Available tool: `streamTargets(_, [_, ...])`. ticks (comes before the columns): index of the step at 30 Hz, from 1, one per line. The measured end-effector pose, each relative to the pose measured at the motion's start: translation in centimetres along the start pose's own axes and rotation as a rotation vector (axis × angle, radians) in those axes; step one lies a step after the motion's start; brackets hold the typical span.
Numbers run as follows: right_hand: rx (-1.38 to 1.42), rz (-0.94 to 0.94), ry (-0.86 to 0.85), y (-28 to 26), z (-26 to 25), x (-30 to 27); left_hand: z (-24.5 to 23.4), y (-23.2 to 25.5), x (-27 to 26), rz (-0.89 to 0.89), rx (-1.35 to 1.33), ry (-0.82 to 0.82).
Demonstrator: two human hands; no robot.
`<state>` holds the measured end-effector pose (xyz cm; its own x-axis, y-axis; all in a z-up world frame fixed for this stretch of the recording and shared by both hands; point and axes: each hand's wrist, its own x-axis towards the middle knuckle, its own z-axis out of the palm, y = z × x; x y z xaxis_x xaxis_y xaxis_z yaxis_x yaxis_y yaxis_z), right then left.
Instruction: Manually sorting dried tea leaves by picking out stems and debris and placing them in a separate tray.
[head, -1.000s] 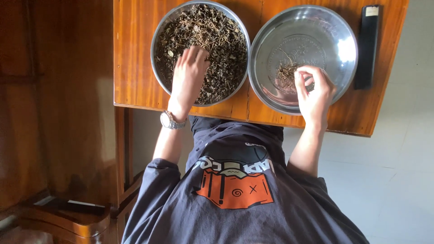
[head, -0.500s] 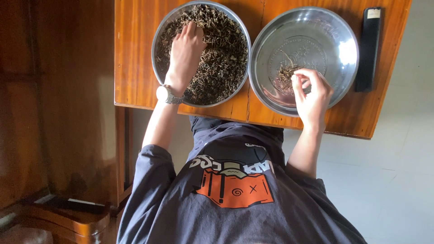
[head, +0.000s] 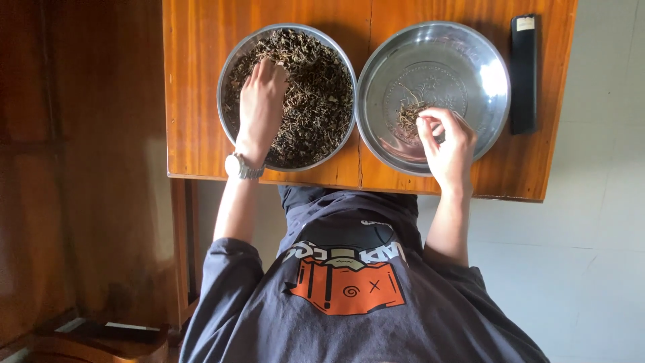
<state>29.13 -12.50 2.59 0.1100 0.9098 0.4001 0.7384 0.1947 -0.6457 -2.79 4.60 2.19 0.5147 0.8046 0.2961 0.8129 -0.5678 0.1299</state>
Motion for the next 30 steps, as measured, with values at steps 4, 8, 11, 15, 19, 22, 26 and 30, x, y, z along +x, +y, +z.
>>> streamTargets(4, [0.05,-0.007,0.063,1.0,0.6,-0.2,-1.4,0.6,-1.5,-0.047,-0.043,-0.022])
streamTargets(8, [0.077,0.007,0.041,0.4,1.0,0.2,-1.2,1.7,-3.2,-0.183,-0.226,0.018])
streamTargets(11, [0.109,0.0,0.028,-0.4,1.4,0.6,-2.6,3.5,-3.5,-0.269,-0.34,0.044])
streamTargets(15, [0.123,-0.019,0.007,0.2,2.8,0.4,-1.8,4.3,-4.7,-0.296,-0.496,0.053])
streamTargets(19, [0.164,-0.043,-0.031,-1.4,4.5,1.2,-0.8,5.0,-5.1,-0.267,-0.503,0.08])
streamTargets(22, [0.189,-0.082,-0.035,-3.4,6.2,1.7,-0.9,6.2,-5.2,-0.236,-0.592,0.079])
streamTargets(26, [0.297,-0.049,-0.137,-5.9,6.7,2.3,-2.6,8.4,-4.6,-0.126,-0.744,0.059])
streamTargets(30, [0.547,0.019,-0.086,-6.3,7.3,2.4,-2.5,9.4,-4.7,-0.068,-0.807,0.041])
